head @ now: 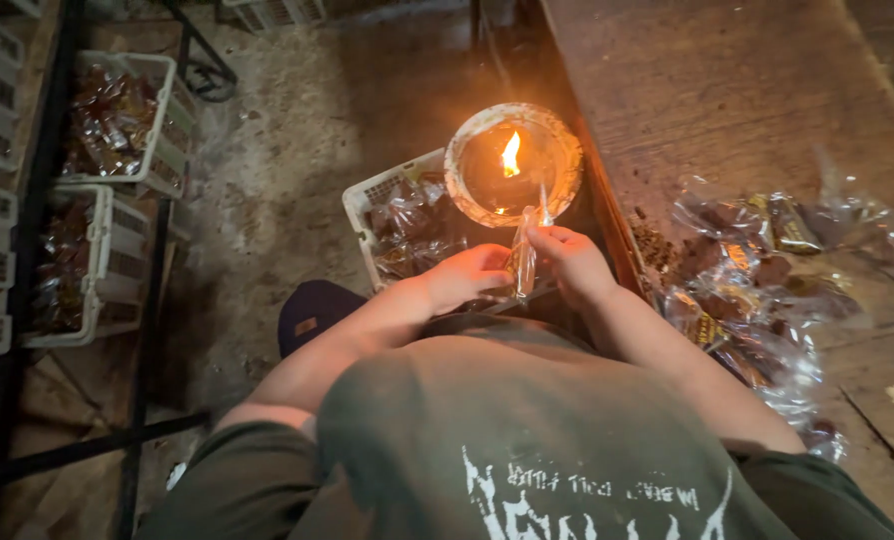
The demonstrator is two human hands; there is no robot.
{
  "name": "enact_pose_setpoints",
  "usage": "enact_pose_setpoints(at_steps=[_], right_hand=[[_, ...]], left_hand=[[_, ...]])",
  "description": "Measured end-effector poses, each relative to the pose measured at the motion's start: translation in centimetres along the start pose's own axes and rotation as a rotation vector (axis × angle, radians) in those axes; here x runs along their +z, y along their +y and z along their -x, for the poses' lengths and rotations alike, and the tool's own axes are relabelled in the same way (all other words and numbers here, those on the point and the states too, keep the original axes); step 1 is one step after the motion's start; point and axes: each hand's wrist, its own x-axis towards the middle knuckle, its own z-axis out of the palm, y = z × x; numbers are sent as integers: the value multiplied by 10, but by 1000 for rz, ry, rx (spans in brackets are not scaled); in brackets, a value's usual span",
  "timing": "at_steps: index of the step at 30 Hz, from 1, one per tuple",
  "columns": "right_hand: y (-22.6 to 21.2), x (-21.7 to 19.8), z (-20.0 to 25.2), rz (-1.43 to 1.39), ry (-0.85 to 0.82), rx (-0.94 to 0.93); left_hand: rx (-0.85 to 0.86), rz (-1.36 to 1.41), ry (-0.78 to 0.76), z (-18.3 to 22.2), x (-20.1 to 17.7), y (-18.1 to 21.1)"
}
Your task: Sealing small plastic bags containing food items by melting the edges over a candle flame.
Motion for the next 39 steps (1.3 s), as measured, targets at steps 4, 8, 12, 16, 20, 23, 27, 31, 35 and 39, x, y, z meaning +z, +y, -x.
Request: enact_pose_setpoints(at_steps=[4,8,12,16,20,23,27,31,35,39], right_hand=[[31,-19,-11,130,-148,52],[31,-18,-5,564,-334,54],[56,-39,-31,823,-120,-152],[-24,-48,32,710,-33,-244],[-72,-92,106,853,100,-567],[-76,-135,149,1175,317,-532],[-21,-195,165,1429,473,-65],[21,-220,147,1464,484,-322],[23,-227,111,1518,513,-454],[9,-224,63,1533,490,-563]], left_hand=[[-28,234,109,35,-33,26],[83,192,140,12,-54,-32],[102,-164,207,23,-59,-24],[-55,18,591,53,-30,29],[-106,265,608,56,-44,30],[-190,355,593,46,-50,31],[-260,251,528,35,-54,17],[-362,180,473,38,-40,30],[-389,120,409,46,-27,44],[-379,131,405,49,-30,39]])
